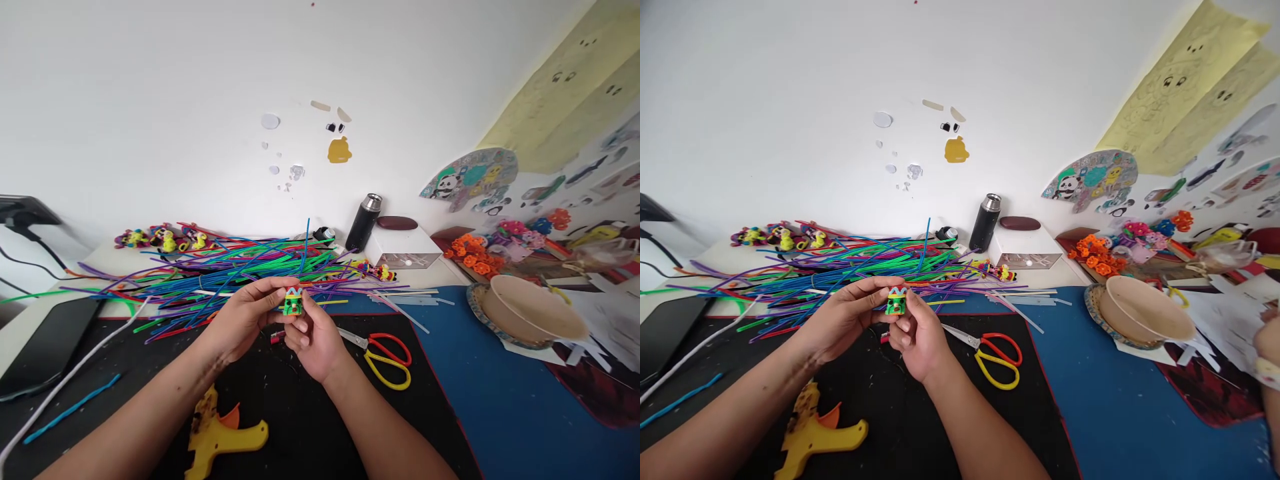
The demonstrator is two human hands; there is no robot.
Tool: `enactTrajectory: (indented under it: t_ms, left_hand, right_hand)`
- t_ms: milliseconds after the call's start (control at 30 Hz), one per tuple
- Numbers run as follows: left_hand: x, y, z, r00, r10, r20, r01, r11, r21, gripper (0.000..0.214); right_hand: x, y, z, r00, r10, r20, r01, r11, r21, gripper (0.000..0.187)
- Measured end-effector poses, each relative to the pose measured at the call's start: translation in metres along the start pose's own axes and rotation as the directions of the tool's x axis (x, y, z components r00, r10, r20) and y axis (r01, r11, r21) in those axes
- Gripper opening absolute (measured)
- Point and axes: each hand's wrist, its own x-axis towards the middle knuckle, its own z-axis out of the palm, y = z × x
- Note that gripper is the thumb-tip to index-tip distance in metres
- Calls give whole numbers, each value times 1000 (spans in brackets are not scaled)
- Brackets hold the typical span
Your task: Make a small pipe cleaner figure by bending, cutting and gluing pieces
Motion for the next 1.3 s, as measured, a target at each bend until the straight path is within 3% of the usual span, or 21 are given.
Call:
enactTrajectory:
  t_ms: [267, 400, 633, 1000, 1133, 1300]
  left_hand:
    - [5, -1, -3, 980, 177, -94, -180, 983, -34, 33]
    - [5, -1, -5, 963, 226, -148, -237, 970, -57, 30]
    - [0, -6, -1, 965, 194, -179, -217, 968, -123, 35]
    - [-4, -10, 6, 973, 144, -181, -158, 985, -64, 43]
    - [-2, -9, 0, 976, 159, -146, -163, 987, -14, 40]
    - [4, -1, -20, 985, 172, 11, -172, 980, 99, 48]
  right_hand:
    - [-4, 1, 6, 975, -208, -77, 187, 957, -220, 53]
    - [-6, 6, 8, 975, -214, -60, 185, 932, -310, 49]
    - [-7, 9, 10, 982, -188, -30, 165, 921, -353, 44]
    - [-9, 8, 13, 976, -214, -49, 185, 921, -343, 45]
    - [-9, 7, 13, 976, -217, -30, 194, 919, -344, 44]
    - [-12, 7, 16, 976, -218, -5, 203, 915, -350, 43]
